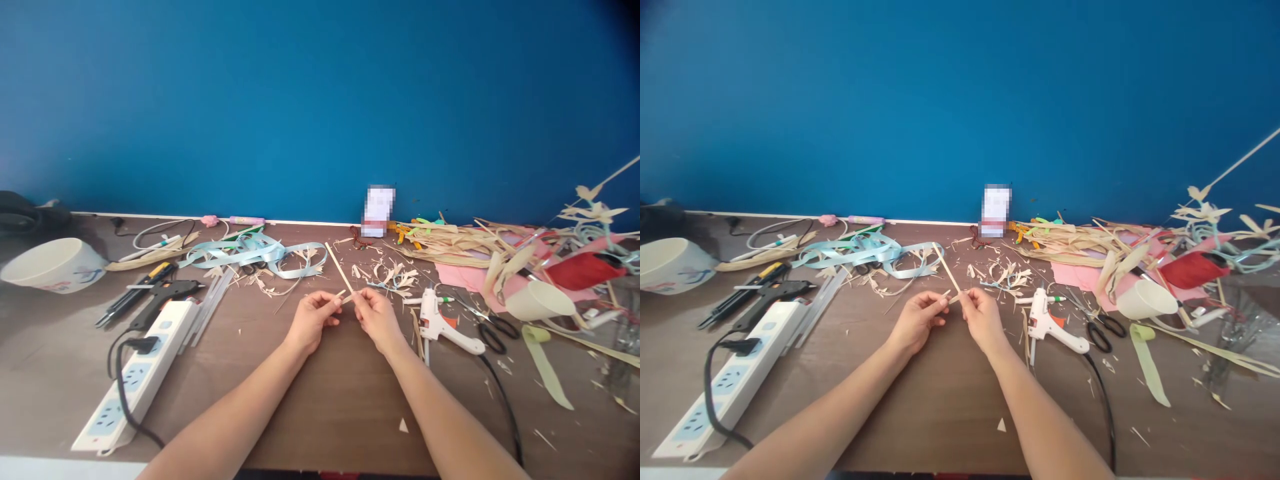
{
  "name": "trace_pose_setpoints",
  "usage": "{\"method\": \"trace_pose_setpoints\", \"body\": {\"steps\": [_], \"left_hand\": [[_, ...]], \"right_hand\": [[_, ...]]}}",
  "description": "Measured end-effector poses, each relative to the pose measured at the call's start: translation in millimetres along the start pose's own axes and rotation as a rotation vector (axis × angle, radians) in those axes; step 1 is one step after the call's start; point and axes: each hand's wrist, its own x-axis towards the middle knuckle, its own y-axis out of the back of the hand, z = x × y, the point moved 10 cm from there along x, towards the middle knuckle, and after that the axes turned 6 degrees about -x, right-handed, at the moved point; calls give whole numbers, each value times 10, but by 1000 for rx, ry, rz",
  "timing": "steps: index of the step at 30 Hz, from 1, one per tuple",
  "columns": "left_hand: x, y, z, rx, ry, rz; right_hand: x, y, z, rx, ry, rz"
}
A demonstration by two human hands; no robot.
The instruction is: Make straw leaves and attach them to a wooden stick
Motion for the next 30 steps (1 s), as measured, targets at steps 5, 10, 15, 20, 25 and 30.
{"method": "trace_pose_setpoints", "body": {"steps": [5,10,15,20,25,30], "left_hand": [[-21,12,75,123,-89,41],[-36,21,215,178,-215,46],[-59,-9,267,272,-260,11],[-84,-73,260,291,-265,-56],[-131,-164,301,295,-300,-144],[-161,-169,401,397,-371,-126]], "right_hand": [[-27,-55,-19,0,-6,-37],[-84,-202,-38,18,-14,-142],[-109,-201,-17,100,-63,-116],[-125,-235,8,233,-163,-178],[-212,-402,118,486,-389,-374],[-293,-491,164,609,-513,-477]]}}
